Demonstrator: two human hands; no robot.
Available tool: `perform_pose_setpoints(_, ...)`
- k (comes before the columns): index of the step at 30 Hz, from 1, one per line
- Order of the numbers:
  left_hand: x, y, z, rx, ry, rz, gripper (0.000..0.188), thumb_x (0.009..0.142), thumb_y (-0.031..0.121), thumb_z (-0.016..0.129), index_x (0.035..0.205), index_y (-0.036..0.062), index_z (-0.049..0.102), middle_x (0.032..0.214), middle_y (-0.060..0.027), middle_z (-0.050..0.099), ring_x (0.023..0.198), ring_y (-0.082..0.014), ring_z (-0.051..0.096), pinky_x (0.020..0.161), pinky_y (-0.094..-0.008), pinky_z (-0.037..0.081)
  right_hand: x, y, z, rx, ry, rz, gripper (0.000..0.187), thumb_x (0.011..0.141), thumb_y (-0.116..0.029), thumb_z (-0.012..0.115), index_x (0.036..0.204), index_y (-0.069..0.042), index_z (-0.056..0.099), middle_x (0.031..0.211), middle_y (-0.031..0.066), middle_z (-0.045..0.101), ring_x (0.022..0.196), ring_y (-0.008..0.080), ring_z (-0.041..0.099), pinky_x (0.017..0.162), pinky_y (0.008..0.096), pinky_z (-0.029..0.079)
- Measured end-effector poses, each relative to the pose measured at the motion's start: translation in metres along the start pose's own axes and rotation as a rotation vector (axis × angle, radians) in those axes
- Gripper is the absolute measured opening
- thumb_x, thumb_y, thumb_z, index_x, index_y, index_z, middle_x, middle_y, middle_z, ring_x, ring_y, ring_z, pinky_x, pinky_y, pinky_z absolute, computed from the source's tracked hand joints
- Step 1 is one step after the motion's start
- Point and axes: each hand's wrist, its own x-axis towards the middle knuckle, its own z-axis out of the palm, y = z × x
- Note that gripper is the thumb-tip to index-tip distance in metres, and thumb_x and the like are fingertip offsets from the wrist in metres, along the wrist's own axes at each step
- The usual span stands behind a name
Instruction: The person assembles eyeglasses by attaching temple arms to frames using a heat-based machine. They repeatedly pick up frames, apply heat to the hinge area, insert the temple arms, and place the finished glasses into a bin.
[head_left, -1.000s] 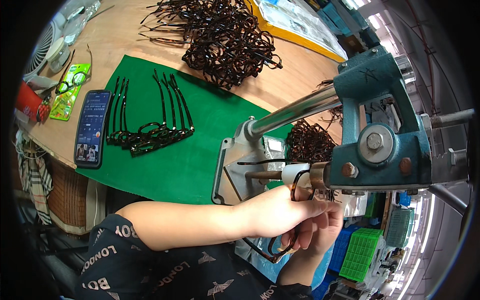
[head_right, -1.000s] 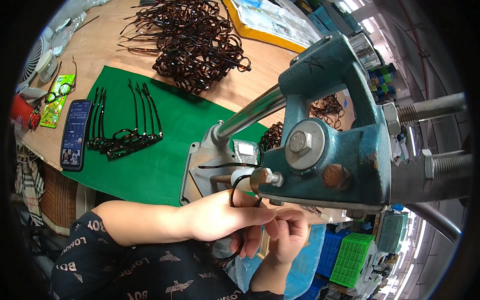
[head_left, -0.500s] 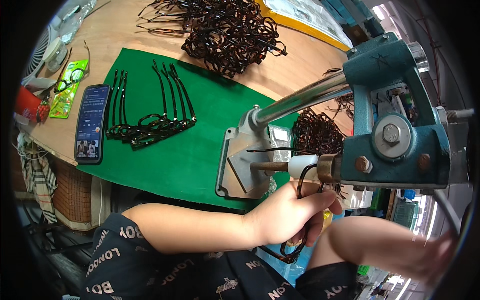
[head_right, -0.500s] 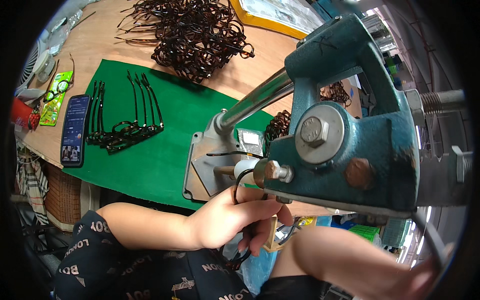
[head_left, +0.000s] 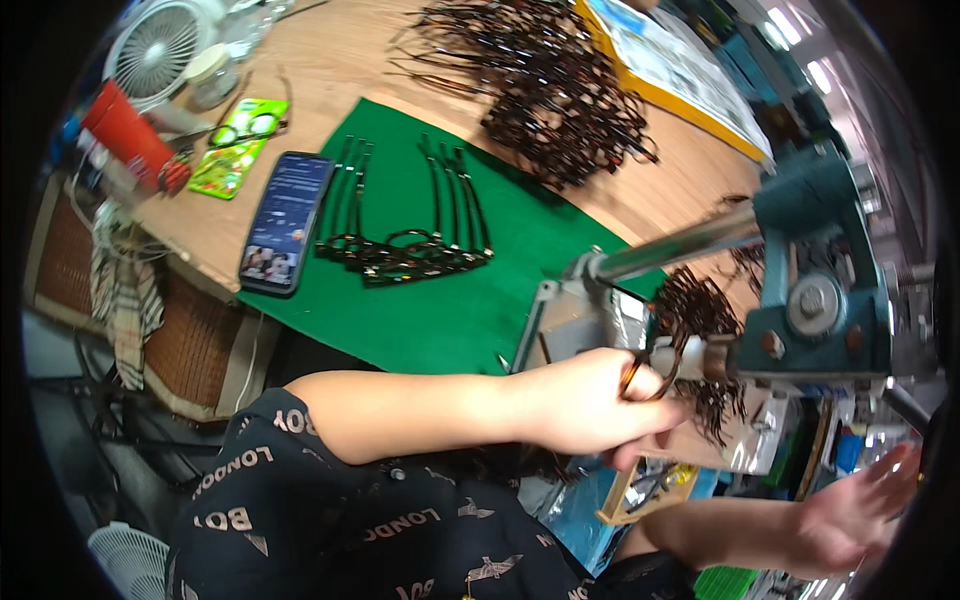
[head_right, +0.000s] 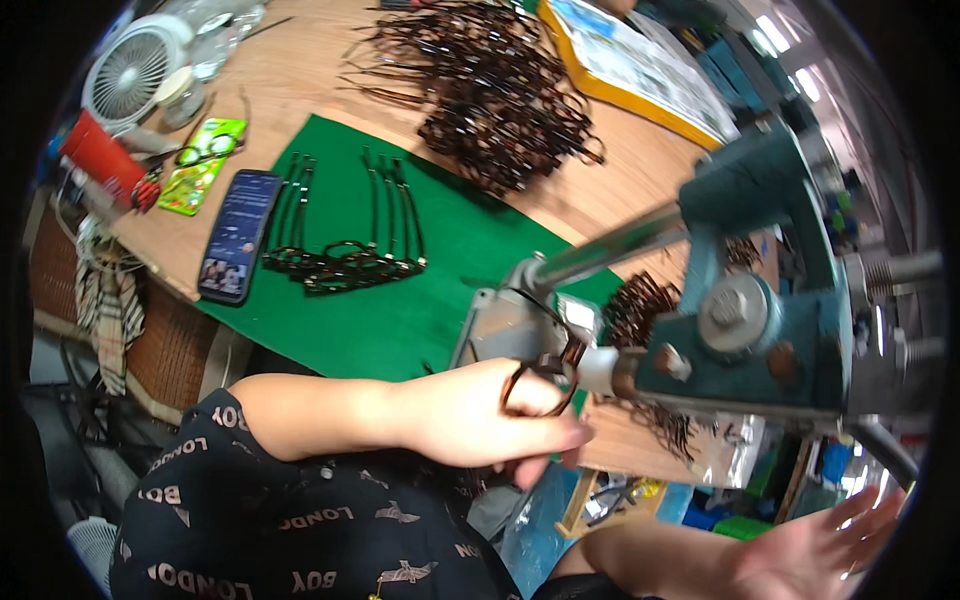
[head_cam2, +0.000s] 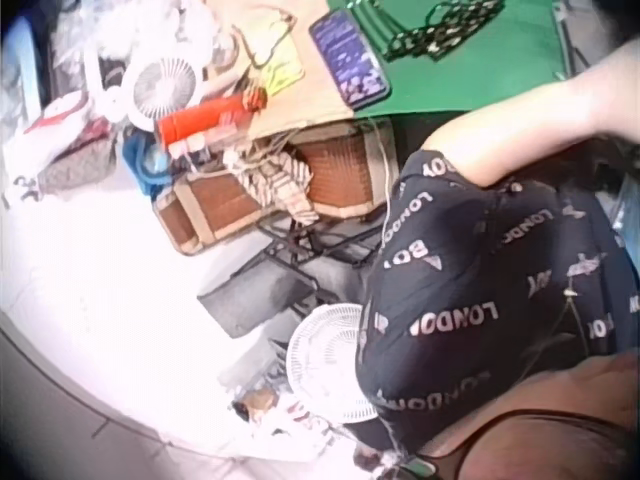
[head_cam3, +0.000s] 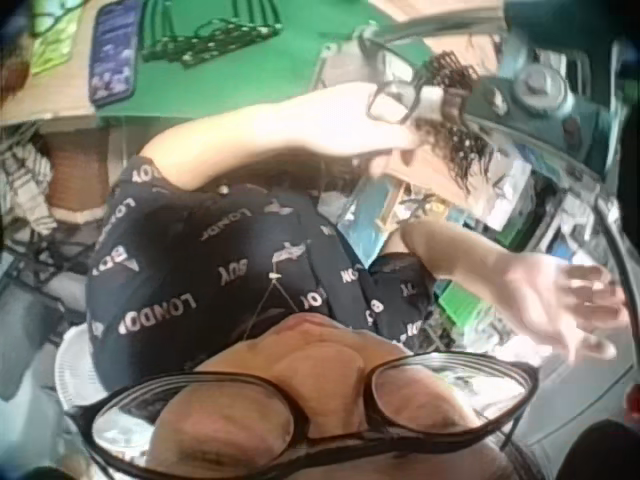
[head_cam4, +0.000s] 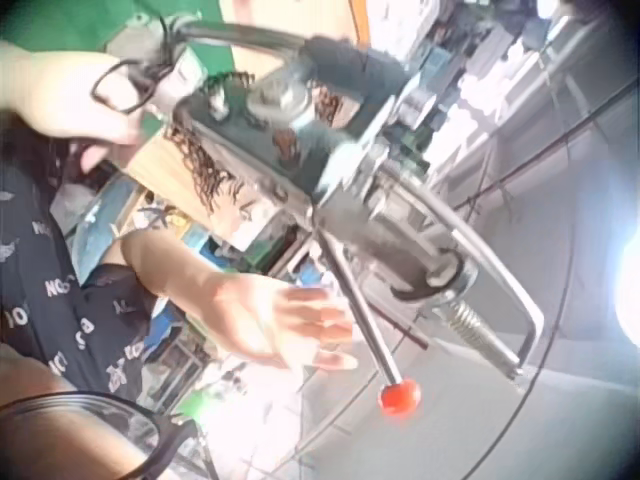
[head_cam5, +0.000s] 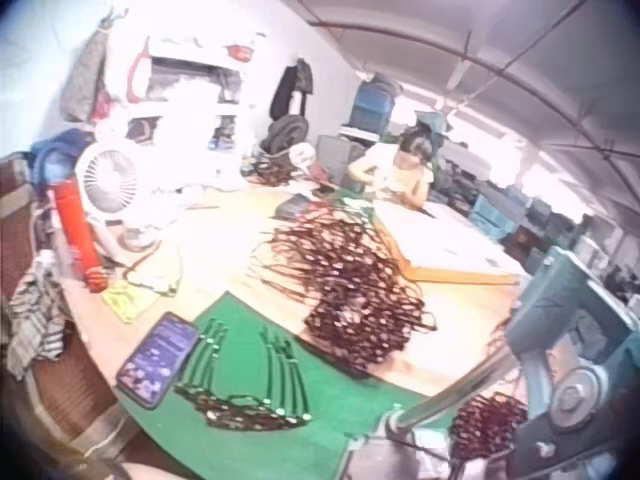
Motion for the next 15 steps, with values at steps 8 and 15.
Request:
perform_pose_setpoints(8, -0.055, -0.024, -0.048, 0.798, 0.317, -0.099, 0.048, 0.085, 0.047, 0.055, 0.06, 0.0059, 0.06, 0.053, -0.0122, 0.054, 0.051, -0.0313, 0.055, 0.049, -0.0374, 0.043, -0.106, 0.036, -0.022, -0.302, -0.028, 0.478, 0.044, 0.094, -0.018, 0.036, 0.135, 0.0, 0.032, 0.119, 0.0154, 0.052, 0.113, 0.0218, 0.049, 0.097, 0.0329, 0.036)
perform_pose_setpoints(15, -0.069, -0.009, -0.086, 1.214, 0.323, -0.204, 0.06, 0.084, 0.058, 0.048, 0.06, 0.0042, 0.061, 0.053, -0.016, 0.054, 0.053, -0.0349, 0.056, 0.054, -0.041, 0.046, -0.141, 0.026, -0.018, -0.321, -0.127, 0.649, 0.044, 0.089, -0.008, 0.04, 0.133, 0.0, 0.035, 0.105, 0.012, 0.056, 0.099, 0.0196, 0.053, 0.087, 0.0308, 0.041)
